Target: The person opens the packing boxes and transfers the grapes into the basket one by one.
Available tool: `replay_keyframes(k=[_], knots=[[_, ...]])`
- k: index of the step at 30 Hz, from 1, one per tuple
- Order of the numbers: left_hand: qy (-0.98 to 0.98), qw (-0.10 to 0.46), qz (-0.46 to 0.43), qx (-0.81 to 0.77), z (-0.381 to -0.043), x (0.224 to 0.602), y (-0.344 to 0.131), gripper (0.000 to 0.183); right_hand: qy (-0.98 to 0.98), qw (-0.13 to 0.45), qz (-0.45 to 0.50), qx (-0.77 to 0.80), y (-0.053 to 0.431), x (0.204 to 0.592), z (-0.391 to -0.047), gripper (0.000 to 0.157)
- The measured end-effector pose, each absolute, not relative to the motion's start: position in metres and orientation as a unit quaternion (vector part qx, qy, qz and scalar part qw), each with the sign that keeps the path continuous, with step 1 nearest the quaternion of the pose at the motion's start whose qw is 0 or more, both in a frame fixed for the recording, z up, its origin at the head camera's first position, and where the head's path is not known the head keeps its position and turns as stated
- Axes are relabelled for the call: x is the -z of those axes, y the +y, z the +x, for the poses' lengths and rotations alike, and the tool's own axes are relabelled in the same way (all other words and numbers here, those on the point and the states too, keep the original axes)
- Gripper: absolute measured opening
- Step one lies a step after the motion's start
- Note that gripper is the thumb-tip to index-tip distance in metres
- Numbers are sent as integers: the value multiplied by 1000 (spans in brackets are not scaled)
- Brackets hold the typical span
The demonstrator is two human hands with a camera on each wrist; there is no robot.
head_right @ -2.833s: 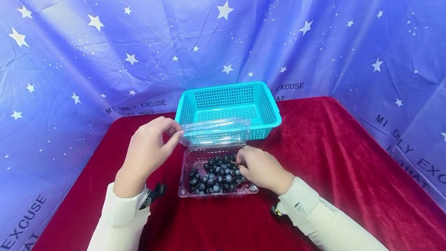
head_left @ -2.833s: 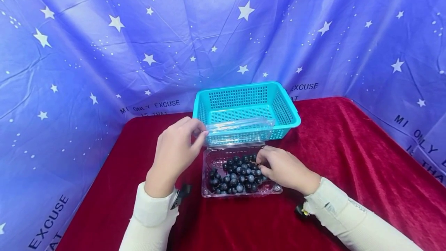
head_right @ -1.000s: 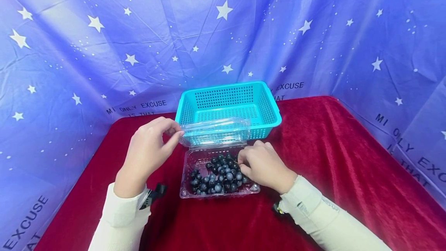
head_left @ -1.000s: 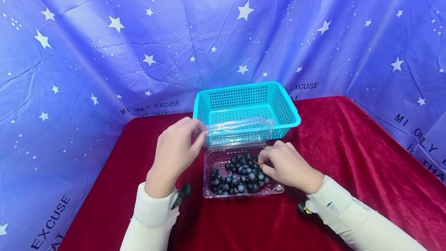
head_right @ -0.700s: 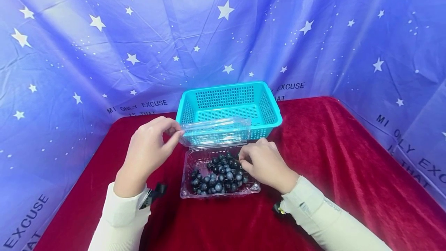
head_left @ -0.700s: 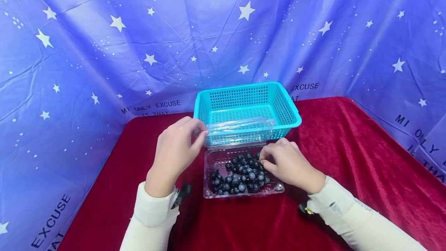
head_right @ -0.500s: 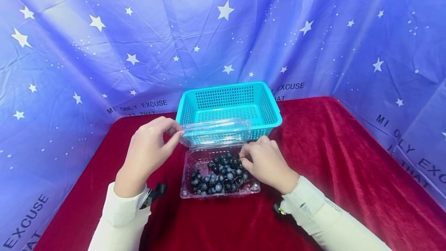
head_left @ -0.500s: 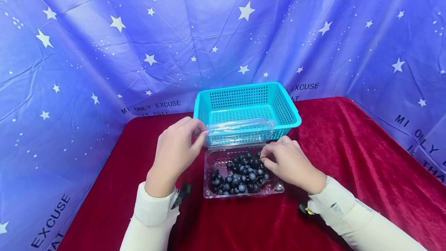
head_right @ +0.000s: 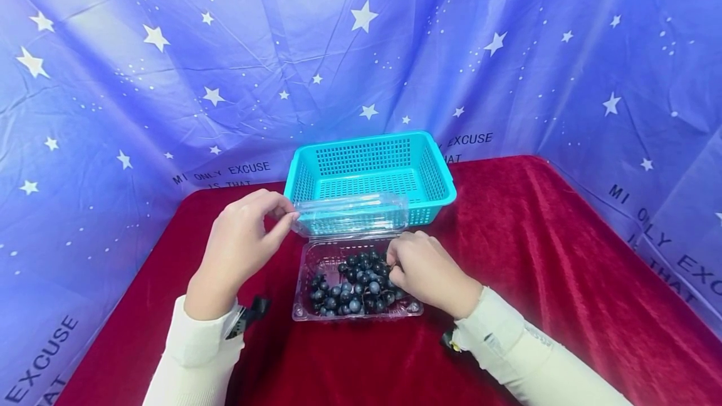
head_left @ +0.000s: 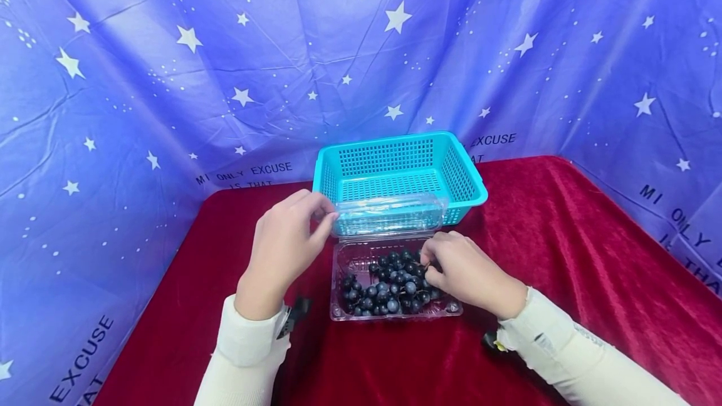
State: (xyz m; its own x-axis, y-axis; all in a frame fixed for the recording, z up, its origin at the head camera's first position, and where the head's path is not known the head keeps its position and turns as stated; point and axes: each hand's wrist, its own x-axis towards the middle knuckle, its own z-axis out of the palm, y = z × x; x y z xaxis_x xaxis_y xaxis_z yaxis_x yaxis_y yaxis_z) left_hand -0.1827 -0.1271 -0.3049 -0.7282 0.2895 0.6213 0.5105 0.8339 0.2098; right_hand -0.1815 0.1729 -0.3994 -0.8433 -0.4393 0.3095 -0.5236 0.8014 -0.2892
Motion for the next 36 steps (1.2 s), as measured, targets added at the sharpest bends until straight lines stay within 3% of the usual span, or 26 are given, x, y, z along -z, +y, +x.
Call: replay_keyframes(k=[7,23,36], knots=[[-912,295,-219,183,-182,305,-127,4,-932,152,281,-173,172,399,-181,15],[-911,297,-218,185,-182,304,-128,4,-931,164,251,-209,176,389,-180,22],[-910,301,-216,186,-183,305,-128,4,-907,225,282,-218,176,382,-178,25]])
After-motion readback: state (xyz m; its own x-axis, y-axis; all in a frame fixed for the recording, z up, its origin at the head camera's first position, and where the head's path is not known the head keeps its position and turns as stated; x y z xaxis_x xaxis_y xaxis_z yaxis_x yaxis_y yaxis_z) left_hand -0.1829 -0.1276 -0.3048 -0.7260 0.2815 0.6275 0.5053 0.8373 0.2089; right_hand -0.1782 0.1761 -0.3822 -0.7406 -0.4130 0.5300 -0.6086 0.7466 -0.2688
